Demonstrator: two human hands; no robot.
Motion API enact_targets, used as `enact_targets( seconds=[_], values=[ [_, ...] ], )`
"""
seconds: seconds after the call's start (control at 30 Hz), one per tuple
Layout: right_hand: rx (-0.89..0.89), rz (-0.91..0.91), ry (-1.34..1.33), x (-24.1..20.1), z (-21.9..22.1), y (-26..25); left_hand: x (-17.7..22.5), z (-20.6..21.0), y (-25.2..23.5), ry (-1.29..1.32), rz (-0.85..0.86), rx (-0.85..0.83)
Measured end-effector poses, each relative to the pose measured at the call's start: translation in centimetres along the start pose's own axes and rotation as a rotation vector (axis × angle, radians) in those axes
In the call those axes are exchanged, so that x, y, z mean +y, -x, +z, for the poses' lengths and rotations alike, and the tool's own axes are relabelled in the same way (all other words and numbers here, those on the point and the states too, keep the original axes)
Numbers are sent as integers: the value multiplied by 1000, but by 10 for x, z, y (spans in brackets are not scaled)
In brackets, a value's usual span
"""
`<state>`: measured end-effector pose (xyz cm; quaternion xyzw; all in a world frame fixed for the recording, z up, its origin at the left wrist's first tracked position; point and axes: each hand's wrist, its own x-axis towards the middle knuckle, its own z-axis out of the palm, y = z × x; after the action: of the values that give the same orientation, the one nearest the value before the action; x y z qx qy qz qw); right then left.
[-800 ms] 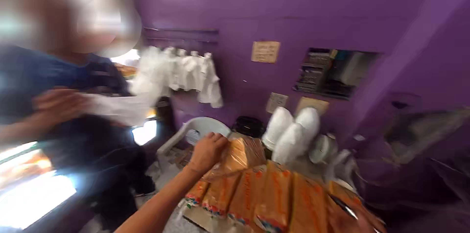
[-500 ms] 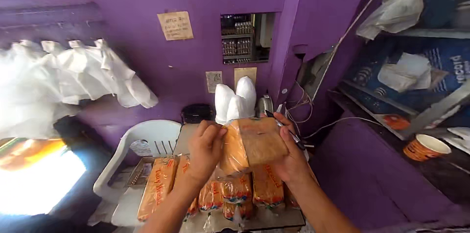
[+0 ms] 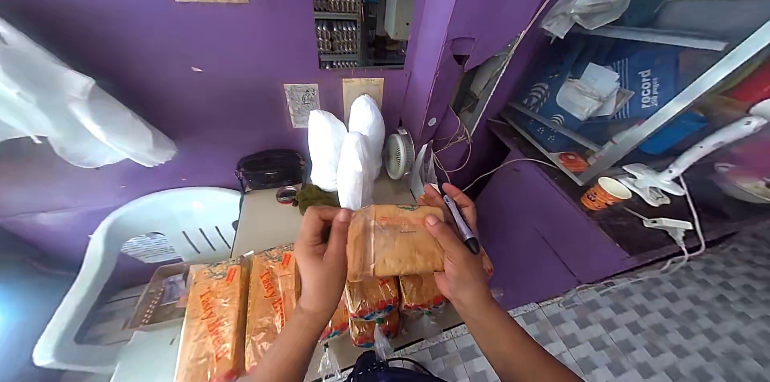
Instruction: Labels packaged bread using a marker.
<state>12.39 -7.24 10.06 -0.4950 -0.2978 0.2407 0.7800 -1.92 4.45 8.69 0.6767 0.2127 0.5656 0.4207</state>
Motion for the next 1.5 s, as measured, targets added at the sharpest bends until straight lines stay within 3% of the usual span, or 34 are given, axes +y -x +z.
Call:
enact_targets(
  seconds=[0.1,0.17,0.37,0.43,0.57,0.77,1.03,1.5],
  values=[
    [-23,-29,88,-1,13,4,22,-26,-4,-206,70,-253],
    [-31,-31,141,-1,20,7,26,-32,0,-371,108,-336],
    [-116,-320,322,-12,24,-8,11,-39,10,-404,237,-170],
    [-144,-397,255,-30,23,-17,7,-39,12,-353,228,-140],
    [-328,-237,-19,-58,35,-16,4,-36,18,-292,195,-111],
    [-406,-149,5,-47,40,-16,8,-26,24,-256,236,-109],
    [-339,-397,226,-37,35,-24,8,-19,26,-252,254,-101],
    [-422,-419,344,-40,33,-24,9,-14,23,-257,249,-87]
  ],
)
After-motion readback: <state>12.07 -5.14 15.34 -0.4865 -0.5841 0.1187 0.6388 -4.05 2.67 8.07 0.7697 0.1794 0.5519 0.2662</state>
